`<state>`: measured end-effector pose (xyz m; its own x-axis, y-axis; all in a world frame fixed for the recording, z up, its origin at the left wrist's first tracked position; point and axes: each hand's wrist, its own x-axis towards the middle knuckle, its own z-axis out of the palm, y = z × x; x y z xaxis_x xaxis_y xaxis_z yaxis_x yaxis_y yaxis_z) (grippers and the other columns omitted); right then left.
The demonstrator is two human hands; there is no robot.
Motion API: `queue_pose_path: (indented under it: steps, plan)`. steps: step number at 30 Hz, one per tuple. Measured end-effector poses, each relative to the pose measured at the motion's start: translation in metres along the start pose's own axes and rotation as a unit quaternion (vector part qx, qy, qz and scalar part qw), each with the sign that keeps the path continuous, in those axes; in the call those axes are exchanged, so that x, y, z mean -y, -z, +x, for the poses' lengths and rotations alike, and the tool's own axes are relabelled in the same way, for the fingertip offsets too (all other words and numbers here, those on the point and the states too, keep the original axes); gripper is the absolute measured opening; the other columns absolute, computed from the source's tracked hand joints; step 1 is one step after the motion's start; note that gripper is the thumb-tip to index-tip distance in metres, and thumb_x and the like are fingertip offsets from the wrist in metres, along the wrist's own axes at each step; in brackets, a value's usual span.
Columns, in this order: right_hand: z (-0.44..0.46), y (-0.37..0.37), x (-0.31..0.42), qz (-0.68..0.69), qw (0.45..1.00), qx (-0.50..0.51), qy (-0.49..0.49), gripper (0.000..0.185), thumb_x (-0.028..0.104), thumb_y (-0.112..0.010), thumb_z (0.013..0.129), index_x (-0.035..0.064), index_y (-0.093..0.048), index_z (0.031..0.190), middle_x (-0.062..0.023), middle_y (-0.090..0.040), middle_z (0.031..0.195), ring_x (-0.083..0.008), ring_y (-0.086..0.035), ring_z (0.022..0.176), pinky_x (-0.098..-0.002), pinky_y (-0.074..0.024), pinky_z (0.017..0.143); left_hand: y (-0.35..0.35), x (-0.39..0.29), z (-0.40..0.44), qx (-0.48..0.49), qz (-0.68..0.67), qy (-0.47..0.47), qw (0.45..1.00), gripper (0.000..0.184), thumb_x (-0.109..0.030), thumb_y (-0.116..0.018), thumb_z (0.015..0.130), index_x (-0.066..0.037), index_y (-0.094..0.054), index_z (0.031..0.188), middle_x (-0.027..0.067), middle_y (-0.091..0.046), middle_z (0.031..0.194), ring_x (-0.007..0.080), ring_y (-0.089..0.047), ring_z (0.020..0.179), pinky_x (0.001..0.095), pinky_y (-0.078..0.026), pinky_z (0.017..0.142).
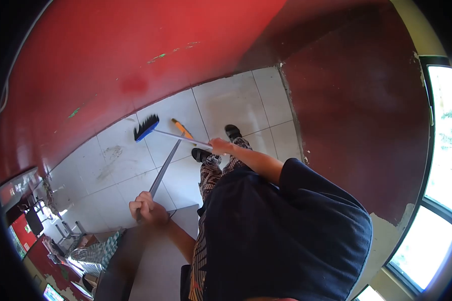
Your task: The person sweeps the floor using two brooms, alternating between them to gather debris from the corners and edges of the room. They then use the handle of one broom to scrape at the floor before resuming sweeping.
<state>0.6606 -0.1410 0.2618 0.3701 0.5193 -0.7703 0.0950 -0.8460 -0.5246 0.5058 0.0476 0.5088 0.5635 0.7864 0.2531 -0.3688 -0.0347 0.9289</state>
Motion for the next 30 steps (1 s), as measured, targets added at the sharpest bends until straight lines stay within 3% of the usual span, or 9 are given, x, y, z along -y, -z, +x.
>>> queue_pose_path:
  steps: [6, 8, 12, 19, 21, 22, 24, 28, 30]
  plan:
    - [-0.128, 0.035, -0.151, 0.026, 0.979, -0.138, 0.150, 0.048, 0.013, -0.061, 0.071, 0.0052, -0.051, 0.118, -0.0193, -0.062, 0.091, -0.0324, -0.062, 0.079, -0.0404, -0.0491, 0.070, -0.058, 0.012, -0.006, -0.036, 0.069, -0.040, 0.996, 0.021, 0.000, -0.039, 0.075, -0.009, -0.027, 0.060, -0.0008, -0.021, 0.046, 0.0088, -0.021, 0.041, 0.0245, -0.021, 0.045]
    - [-0.200, 0.082, -0.166, 0.064, 0.995, -0.076, -0.016, 0.049, 0.012, -0.060, 0.074, 0.0060, -0.047, 0.121, -0.0208, -0.061, 0.093, -0.0370, -0.059, 0.088, -0.0429, -0.0459, 0.078, -0.080, 0.020, -0.012, -0.018, 0.062, -0.048, 0.997, 0.021, 0.000, -0.039, 0.075, -0.009, -0.027, 0.060, -0.0008, -0.021, 0.045, 0.0090, -0.020, 0.040, 0.0239, -0.022, 0.045]
    - [-0.236, 0.069, -0.277, 0.032, 0.969, -0.229, -0.088, 0.044, 0.008, -0.058, 0.074, 0.0034, -0.049, 0.116, -0.0246, -0.060, 0.092, -0.0402, -0.058, 0.089, -0.0467, -0.0460, 0.077, -0.122, 0.036, -0.028, 0.026, 0.108, -0.049, 0.993, 0.020, 0.000, -0.040, 0.074, -0.008, -0.028, 0.060, -0.0004, -0.023, 0.045, 0.0087, -0.022, 0.040, 0.0248, -0.024, 0.044]
    - [-0.151, 0.131, -0.411, 0.023, 0.898, -0.348, -0.269, 0.023, 0.006, -0.049, 0.076, -0.0047, -0.060, 0.092, -0.0241, -0.063, 0.080, -0.0332, -0.065, 0.075, -0.0451, -0.0507, 0.063, -0.159, 0.046, -0.053, 0.105, 0.043, -0.059, 0.992, 0.020, 0.007, -0.035, 0.064, -0.009, -0.024, 0.060, -0.0003, -0.023, 0.045, 0.0074, -0.019, 0.041, 0.0244, -0.021, 0.043]
    - [-0.144, 0.164, -0.413, -0.472, 0.875, -0.012, -0.106, 0.016, 0.001, -0.049, 0.073, -0.0071, -0.061, 0.081, -0.0264, -0.062, 0.079, -0.0320, -0.064, 0.080, -0.0448, -0.0507, 0.065, -0.165, 0.052, -0.060, 0.116, 0.040, -0.058, 0.991, 0.019, 0.005, -0.037, 0.066, -0.009, -0.025, 0.059, -0.0009, -0.023, 0.045, 0.0071, -0.019, 0.040, 0.0243, -0.022, 0.042]
    - [-0.136, 0.169, -0.412, -0.468, 0.877, -0.013, -0.102, 0.016, 0.001, -0.049, 0.073, -0.0071, -0.061, 0.081, -0.0264, -0.062, 0.079, -0.0320, -0.064, 0.080, -0.0448, -0.0507, 0.065, -0.168, 0.052, -0.064, 0.121, 0.035, -0.050, 0.991, 0.020, 0.002, -0.038, 0.068, -0.009, -0.026, 0.058, -0.0014, -0.022, 0.044, 0.0068, -0.019, 0.039, 0.0241, -0.023, 0.042]
    - [-0.122, 0.162, -0.413, -0.084, 0.962, -0.114, -0.234, 0.015, 0.006, -0.054, 0.073, -0.0047, -0.065, 0.074, -0.0210, -0.063, 0.070, -0.0254, -0.065, 0.062, -0.0379, -0.0513, 0.055, -0.176, 0.048, -0.074, 0.136, 0.039, -0.040, 0.989, 0.018, 0.003, -0.037, 0.067, -0.009, -0.026, 0.057, -0.0016, -0.022, 0.044, 0.0065, -0.019, 0.039, 0.0237, -0.023, 0.041]
    - [-0.164, 0.169, -0.372, -0.006, 0.948, -0.139, -0.287, 0.016, 0.008, -0.054, 0.075, -0.0031, -0.065, 0.076, -0.0192, -0.062, 0.068, -0.0255, -0.063, 0.058, -0.0369, -0.0509, 0.056, -0.198, 0.052, -0.089, 0.155, 0.007, -0.024, 0.988, 0.017, 0.005, -0.035, 0.065, -0.009, -0.026, 0.058, -0.0014, -0.024, 0.043, 0.0062, -0.020, 0.039, 0.0228, -0.022, 0.041]
    - [-0.159, 0.139, -0.414, -0.012, 0.930, -0.317, -0.186, 0.020, 0.015, -0.059, 0.075, -0.0025, -0.066, 0.081, -0.0214, -0.063, 0.071, -0.0279, -0.061, 0.053, -0.0373, -0.0504, 0.055, -0.211, 0.051, -0.091, 0.186, 0.005, -0.001, 0.983, 0.018, 0.006, -0.036, 0.064, -0.009, -0.026, 0.058, -0.0014, -0.025, 0.044, 0.0060, -0.020, 0.039, 0.0230, -0.022, 0.041]
